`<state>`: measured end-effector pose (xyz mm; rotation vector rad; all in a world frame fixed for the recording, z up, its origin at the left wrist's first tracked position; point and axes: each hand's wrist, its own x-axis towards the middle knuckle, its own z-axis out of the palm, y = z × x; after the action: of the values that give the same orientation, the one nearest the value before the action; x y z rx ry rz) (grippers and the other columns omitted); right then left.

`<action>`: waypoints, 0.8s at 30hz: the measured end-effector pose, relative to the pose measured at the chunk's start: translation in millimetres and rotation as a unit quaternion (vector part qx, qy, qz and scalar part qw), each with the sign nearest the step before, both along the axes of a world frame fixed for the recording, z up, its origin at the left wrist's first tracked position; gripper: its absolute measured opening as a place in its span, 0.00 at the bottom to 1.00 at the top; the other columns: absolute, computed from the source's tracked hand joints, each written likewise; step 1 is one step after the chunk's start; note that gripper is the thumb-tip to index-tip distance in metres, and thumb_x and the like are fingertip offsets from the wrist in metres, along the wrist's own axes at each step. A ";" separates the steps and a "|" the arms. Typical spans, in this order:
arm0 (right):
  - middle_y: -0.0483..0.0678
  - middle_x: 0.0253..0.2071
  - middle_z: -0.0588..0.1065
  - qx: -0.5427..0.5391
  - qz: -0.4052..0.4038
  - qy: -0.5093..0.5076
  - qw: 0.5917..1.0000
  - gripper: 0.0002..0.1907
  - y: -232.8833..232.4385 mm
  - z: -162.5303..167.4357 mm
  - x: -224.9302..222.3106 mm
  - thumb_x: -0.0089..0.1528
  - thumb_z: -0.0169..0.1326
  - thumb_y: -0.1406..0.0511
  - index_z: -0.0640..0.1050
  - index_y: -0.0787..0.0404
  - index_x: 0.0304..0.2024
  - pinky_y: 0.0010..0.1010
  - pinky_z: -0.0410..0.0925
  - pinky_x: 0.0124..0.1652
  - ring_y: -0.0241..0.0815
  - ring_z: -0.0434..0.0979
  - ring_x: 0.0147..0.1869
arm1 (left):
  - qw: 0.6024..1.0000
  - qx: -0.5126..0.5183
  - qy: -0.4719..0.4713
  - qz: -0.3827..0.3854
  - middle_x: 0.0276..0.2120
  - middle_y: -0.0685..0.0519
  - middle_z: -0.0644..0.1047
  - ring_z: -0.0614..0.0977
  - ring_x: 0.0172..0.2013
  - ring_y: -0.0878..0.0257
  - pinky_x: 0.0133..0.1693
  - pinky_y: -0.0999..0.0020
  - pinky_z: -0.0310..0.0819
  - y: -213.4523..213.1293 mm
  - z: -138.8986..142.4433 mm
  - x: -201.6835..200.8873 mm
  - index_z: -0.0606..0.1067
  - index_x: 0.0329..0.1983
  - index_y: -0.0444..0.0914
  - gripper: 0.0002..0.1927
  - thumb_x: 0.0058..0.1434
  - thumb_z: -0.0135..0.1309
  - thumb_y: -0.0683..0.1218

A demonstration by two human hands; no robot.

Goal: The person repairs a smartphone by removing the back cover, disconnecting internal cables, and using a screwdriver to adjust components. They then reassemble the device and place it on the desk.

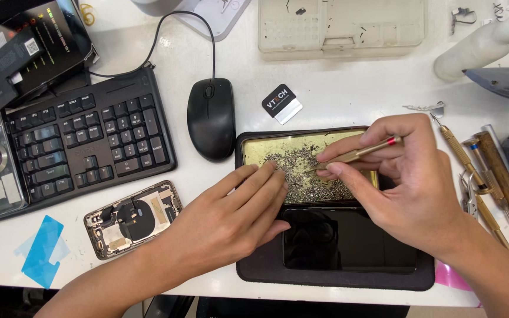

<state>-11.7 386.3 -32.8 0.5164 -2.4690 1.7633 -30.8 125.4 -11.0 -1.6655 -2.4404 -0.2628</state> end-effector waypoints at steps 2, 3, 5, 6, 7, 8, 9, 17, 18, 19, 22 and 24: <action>0.62 0.47 0.79 -0.023 0.030 0.009 0.999 0.20 -1.9 -3.7 -2.0 0.66 0.51 0.79 0.56 0.66 0.51 0.35 0.78 0.51 0.49 0.86 0.52 | 1.000 0.005 -0.011 0.005 0.52 0.39 0.78 0.78 0.57 0.49 0.59 0.56 0.72 -0.5 0.3 -1.8 0.78 0.50 0.24 0.26 0.64 0.59 0.53; 0.62 0.46 0.79 -0.021 0.029 0.007 0.999 0.20 -2.4 -4.7 -1.9 0.65 0.51 0.79 0.56 0.67 0.51 0.35 0.78 0.51 0.48 0.86 0.52 | 1.000 0.008 -0.018 0.007 0.53 0.39 0.78 0.78 0.57 0.49 0.60 0.56 0.71 -1.3 0.7 -2.2 0.78 0.51 0.24 0.26 0.64 0.59 0.53; 0.62 0.46 0.79 -0.016 0.028 0.004 0.999 0.20 -3.2 -5.8 -2.2 0.65 0.50 0.79 0.56 0.67 0.52 0.35 0.78 0.50 0.48 0.86 0.51 | 1.000 -0.009 -0.006 0.028 0.54 0.39 0.78 0.78 0.58 0.50 0.61 0.57 0.71 -7.7 4.0 -3.4 0.78 0.52 0.24 0.24 0.65 0.59 0.51; 0.62 0.46 0.79 -0.013 0.022 0.003 1.000 0.20 -3.3 -5.9 -2.5 0.65 0.51 0.79 0.56 0.67 0.52 0.35 0.78 0.49 0.48 0.86 0.51 | 0.999 -0.018 0.000 0.039 0.55 0.39 0.78 0.78 0.58 0.50 0.62 0.58 0.71 -10.3 5.0 -3.9 0.77 0.52 0.24 0.24 0.66 0.58 0.51; 0.62 0.46 0.79 -0.011 0.015 0.002 1.000 0.20 -3.4 -5.7 -2.8 0.65 0.51 0.79 0.56 0.67 0.52 0.35 0.78 0.49 0.48 0.86 0.50 | 0.999 -0.002 -0.014 0.038 0.55 0.39 0.78 0.77 0.59 0.50 0.62 0.58 0.70 -11.3 5.0 -4.5 0.77 0.53 0.25 0.23 0.67 0.58 0.51; 0.62 0.46 0.79 -0.010 0.008 -0.001 1.000 0.20 -3.9 -5.5 -2.8 0.65 0.51 0.79 0.56 0.67 0.52 0.34 0.79 0.48 0.48 0.86 0.50 | 0.999 0.013 -0.031 0.037 0.56 0.39 0.77 0.77 0.59 0.50 0.63 0.57 0.70 -12.5 5.0 -4.7 0.77 0.54 0.26 0.23 0.67 0.58 0.51; 0.62 0.45 0.79 -0.007 0.004 -0.006 1.000 0.19 -4.3 -5.2 -2.6 0.65 0.51 0.79 0.56 0.67 0.52 0.34 0.79 0.47 0.48 0.87 0.50 | 0.998 0.028 -0.048 0.036 0.56 0.39 0.77 0.77 0.60 0.50 0.64 0.57 0.69 -13.2 4.8 -4.5 0.77 0.55 0.27 0.23 0.68 0.58 0.51; 0.63 0.46 0.79 -0.007 0.004 -0.016 1.000 0.18 -8.6 -6.6 -5.7 0.66 0.50 0.78 0.56 0.67 0.50 0.33 0.79 0.47 0.48 0.87 0.50 | 0.999 0.003 -0.035 0.032 0.58 0.37 0.76 0.78 0.59 0.49 0.63 0.55 0.68 -6.3 -2.1 -1.7 0.76 0.56 0.23 0.29 0.65 0.57 0.54; 0.63 0.46 0.80 -0.005 0.006 -0.016 1.000 0.18 -9.3 -7.1 -5.3 0.65 0.51 0.78 0.57 0.67 0.50 0.33 0.79 0.47 0.48 0.87 0.50 | 0.998 0.002 -0.041 0.040 0.58 0.35 0.76 0.78 0.58 0.48 0.62 0.55 0.68 -5.4 -2.8 -0.6 0.76 0.56 0.22 0.31 0.64 0.57 0.55; 0.63 0.46 0.80 -0.003 0.008 -0.014 1.000 0.18 -10.5 -8.0 -5.5 0.65 0.51 0.78 0.57 0.67 0.50 0.34 0.79 0.47 0.48 0.87 0.50 | 0.999 -0.004 -0.041 0.030 0.57 0.36 0.76 0.78 0.59 0.47 0.63 0.54 0.68 -6.0 -2.8 0.6 0.76 0.54 0.23 0.29 0.65 0.57 0.55; 0.63 0.45 0.80 0.006 0.009 -0.010 1.000 0.18 -11.2 -8.9 -6.3 0.65 0.51 0.78 0.57 0.67 0.49 0.33 0.79 0.47 0.48 0.87 0.49 | 0.999 -0.013 -0.028 0.011 0.57 0.37 0.77 0.78 0.60 0.47 0.65 0.53 0.67 -8.4 -3.3 2.4 0.76 0.52 0.23 0.27 0.68 0.57 0.55; 0.64 0.46 0.80 0.006 0.006 -0.005 1.000 0.17 -10.5 -8.0 -6.3 0.66 0.51 0.78 0.57 0.67 0.49 0.33 0.79 0.47 0.48 0.87 0.50 | 1.000 -0.002 -0.002 0.016 0.58 0.39 0.77 0.77 0.62 0.50 0.66 0.55 0.66 -9.3 -4.1 2.3 0.76 0.55 0.25 0.28 0.68 0.56 0.56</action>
<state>-18.0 375.8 -40.9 0.5273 -2.4885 1.7614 -28.5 116.1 -15.1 -1.6272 -2.4698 -0.2574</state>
